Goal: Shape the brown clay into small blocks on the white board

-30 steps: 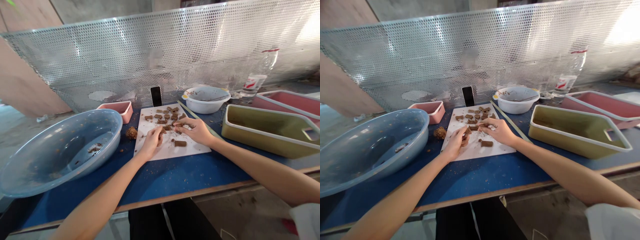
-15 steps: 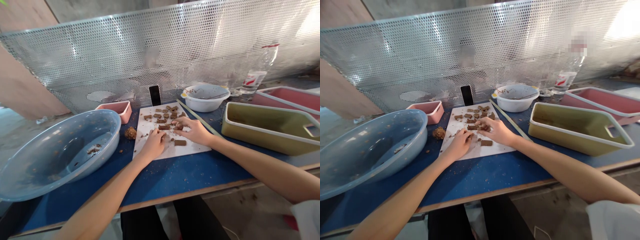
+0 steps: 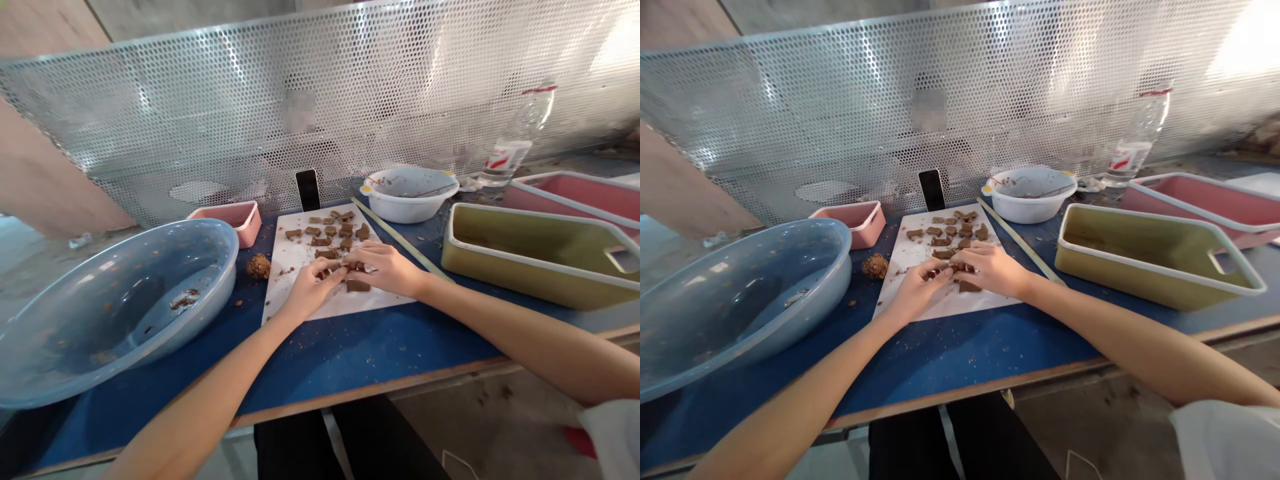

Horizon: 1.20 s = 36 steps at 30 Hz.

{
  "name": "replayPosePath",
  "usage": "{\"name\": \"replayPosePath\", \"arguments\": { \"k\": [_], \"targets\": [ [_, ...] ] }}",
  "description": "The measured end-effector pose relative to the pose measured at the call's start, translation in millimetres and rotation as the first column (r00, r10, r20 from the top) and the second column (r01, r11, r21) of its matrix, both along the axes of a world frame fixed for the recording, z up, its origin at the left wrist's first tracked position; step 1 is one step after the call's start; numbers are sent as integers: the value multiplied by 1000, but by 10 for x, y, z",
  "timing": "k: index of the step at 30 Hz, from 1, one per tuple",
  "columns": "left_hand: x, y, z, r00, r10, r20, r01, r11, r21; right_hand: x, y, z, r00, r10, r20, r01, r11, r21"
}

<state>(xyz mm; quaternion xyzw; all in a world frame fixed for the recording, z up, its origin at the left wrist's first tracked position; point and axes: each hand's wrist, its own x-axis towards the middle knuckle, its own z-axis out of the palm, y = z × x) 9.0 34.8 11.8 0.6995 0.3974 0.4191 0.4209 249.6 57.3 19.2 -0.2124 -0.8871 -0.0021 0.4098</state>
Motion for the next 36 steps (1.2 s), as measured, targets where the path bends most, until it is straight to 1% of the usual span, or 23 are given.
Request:
{"name": "replayPosePath", "arguments": {
  "k": [3, 6, 10, 14, 18, 21, 24, 26, 29, 31, 33, 36],
  "targets": [
    [1, 9, -32, 993, 6, 116, 6, 995, -102, -2, -11, 40, 999, 21, 36, -24, 997, 67],
    [0, 7, -21, 986, 1, 164, 22, 991, -135, -6, -9, 55, 1000, -8, 28, 6, 996, 93],
    [1, 14, -24, 986, 41, 162, -28, 996, -81, -13, 11, 24, 999, -40, 11, 39, 994, 106],
    [2, 24, -49, 986, 67, 156, -64, 998, -26, -17, 25, -5, 996, -67, 54, 61, 991, 116],
    [5, 22, -34, 985, 90, 147, -91, 996, 2, -16, 8, 11, 991, -96, 94, 85, 990, 116],
    [20, 3, -1, 984, 128, 123, -134, 990, 43, -31, -21, 37, 993, -94, 76, 90, 995, 53],
    [33, -14, 23, 982, 152, 109, -161, 984, 78, -61, -55, 58, 997, -62, 38, 64, 997, -42],
    [26, -3, 26, 975, 184, 126, -192, 980, 54, -73, -71, 74, 998, -54, -10, 53, 993, -110],
    [-16, 43, 28, 951, 261, 163, -256, 965, -51, -59, -75, 107, 997, -56, -55, 44, 979, -198],
    [-50, 70, 38, 938, 301, 173, -293, 953, -76, -36, -64, 122, 999, -43, -19, 37, 969, -245],
    [-77, 84, 55, 925, 333, 180, -329, 943, -55, -16, -48, 121, 999, -24, 44, 36, 958, -284],
    [-97, 94, 75, 903, 382, 198, -382, 923, -42, -5, -22, 83, 996, -26, 81, 49, 955, -292]
  ]
}}
